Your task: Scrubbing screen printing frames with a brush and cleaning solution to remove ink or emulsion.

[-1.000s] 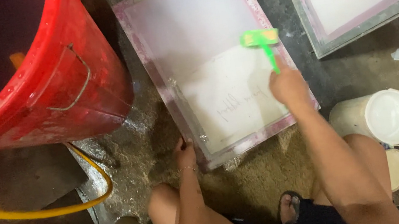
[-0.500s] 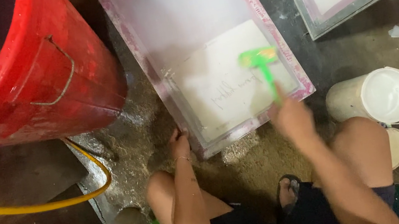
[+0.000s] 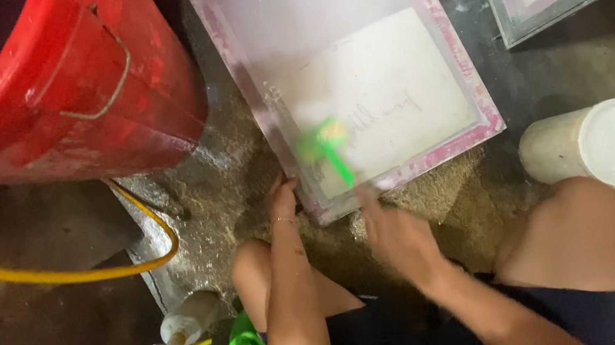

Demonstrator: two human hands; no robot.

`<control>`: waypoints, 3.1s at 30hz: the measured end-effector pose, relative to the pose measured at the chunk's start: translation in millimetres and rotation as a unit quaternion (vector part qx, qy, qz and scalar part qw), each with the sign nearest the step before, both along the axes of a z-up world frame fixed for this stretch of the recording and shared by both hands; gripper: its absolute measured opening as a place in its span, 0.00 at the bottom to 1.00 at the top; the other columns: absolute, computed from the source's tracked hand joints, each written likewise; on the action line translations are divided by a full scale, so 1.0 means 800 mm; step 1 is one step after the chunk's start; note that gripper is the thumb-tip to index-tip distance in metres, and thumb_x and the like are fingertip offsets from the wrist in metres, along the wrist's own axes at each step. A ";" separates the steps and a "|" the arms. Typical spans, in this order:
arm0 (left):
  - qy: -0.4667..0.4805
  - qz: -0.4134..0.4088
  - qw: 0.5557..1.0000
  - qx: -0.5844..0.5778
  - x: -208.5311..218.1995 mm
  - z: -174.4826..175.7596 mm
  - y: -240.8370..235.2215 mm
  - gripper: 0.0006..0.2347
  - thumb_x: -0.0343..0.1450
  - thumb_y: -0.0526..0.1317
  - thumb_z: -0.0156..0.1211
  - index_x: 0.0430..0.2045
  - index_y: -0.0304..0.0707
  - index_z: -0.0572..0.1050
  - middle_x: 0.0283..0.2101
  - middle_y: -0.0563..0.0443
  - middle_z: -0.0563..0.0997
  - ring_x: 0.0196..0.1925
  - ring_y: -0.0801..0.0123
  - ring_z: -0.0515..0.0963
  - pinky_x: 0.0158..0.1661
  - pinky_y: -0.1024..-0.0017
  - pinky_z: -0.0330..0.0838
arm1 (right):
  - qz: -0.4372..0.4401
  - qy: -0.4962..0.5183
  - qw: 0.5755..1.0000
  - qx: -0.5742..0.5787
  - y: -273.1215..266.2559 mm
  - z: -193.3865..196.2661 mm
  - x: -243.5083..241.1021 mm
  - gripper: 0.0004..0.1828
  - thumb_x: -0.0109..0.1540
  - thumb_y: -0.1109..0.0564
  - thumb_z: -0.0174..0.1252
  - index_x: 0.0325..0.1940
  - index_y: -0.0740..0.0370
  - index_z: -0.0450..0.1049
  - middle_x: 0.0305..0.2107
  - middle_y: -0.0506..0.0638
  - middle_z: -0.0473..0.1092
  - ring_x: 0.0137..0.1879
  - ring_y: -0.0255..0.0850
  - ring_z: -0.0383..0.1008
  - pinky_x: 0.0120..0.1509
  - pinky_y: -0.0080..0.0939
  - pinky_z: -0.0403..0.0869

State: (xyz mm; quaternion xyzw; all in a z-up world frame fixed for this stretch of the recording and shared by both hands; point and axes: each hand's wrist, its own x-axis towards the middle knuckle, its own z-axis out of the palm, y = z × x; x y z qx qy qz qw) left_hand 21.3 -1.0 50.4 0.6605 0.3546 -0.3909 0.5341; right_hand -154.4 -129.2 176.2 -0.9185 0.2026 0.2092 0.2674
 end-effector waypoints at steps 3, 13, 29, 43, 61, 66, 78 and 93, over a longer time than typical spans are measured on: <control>-0.003 -0.003 1.000 0.010 0.004 -0.053 0.001 0.25 0.69 0.37 0.58 0.66 0.53 0.69 0.68 0.56 0.72 0.69 0.62 0.71 0.67 0.64 0.65 | 0.032 0.037 0.997 -0.056 -0.002 -0.019 -0.077 0.32 0.71 0.47 0.38 0.80 0.45 0.43 0.10 0.45 0.65 0.15 0.42 0.63 0.17 0.46 0.64; -0.070 -0.011 0.996 0.050 -0.020 -0.071 0.009 0.27 0.70 0.45 0.67 0.66 0.46 0.69 0.69 0.37 0.68 0.70 0.43 0.66 0.64 0.52 0.66 | -0.265 0.147 0.948 -0.097 -0.089 0.043 -0.091 0.18 0.62 0.52 0.54 0.49 0.62 0.82 0.29 0.72 0.79 0.44 0.62 0.84 0.51 0.56 0.80; -0.069 -0.023 0.996 0.041 -0.016 -0.032 -0.003 0.24 0.74 0.42 0.60 0.67 0.44 0.67 0.70 0.41 0.68 0.72 0.48 0.66 0.65 0.51 0.65 | -0.132 0.138 0.981 -0.045 -0.078 0.030 -0.099 0.32 0.66 0.45 0.45 0.77 0.31 0.54 0.30 0.60 0.80 0.40 0.57 0.84 0.48 0.56 0.81; -0.066 -0.025 0.997 0.017 -0.017 -0.072 -0.002 0.25 0.73 0.42 0.58 0.67 0.41 0.66 0.70 0.37 0.67 0.72 0.47 0.66 0.66 0.51 0.65 | -0.057 0.145 0.988 -0.005 -0.012 0.042 0.018 0.34 0.66 0.46 0.43 0.78 0.30 0.50 0.40 0.67 0.78 0.50 0.63 0.80 0.56 0.69 0.77; -0.045 -0.011 0.999 -0.018 -0.021 -0.059 -0.002 0.24 0.77 0.48 0.56 0.70 0.46 0.63 0.76 0.39 0.57 0.77 0.51 0.56 0.72 0.52 0.53 | -0.037 0.070 0.995 -0.057 -0.049 -0.018 0.037 0.30 0.71 0.47 0.39 0.79 0.32 0.49 0.25 0.58 0.77 0.36 0.55 0.82 0.47 0.59 0.80; -0.058 -0.018 0.998 -0.014 -0.030 -0.041 -0.002 0.25 0.77 0.47 0.54 0.69 0.39 0.63 0.74 0.35 0.58 0.77 0.47 0.56 0.72 0.51 0.54 | -0.032 0.034 0.996 -0.082 -0.091 -0.007 0.144 0.33 0.70 0.47 0.41 0.81 0.33 0.48 0.34 0.71 0.77 0.48 0.67 0.80 0.55 0.66 0.75; -0.082 -0.001 0.997 0.002 -0.017 -0.044 -0.009 0.24 0.77 0.45 0.54 0.69 0.38 0.63 0.73 0.34 0.61 0.75 0.46 0.59 0.70 0.50 0.58 | -0.064 0.060 0.994 -0.066 -0.127 -0.023 0.094 0.33 0.70 0.48 0.41 0.81 0.37 0.47 0.46 0.72 0.74 0.54 0.68 0.77 0.58 0.68 0.74; -0.098 -0.025 0.994 0.045 -0.027 -0.037 -0.008 0.25 0.77 0.46 0.55 0.69 0.38 0.63 0.72 0.34 0.64 0.74 0.47 0.62 0.69 0.51 0.60 | -0.101 0.089 0.988 -0.078 -0.155 0.009 0.030 0.35 0.66 0.50 0.47 0.78 0.33 0.51 0.35 0.71 0.77 0.50 0.66 0.80 0.56 0.67 0.75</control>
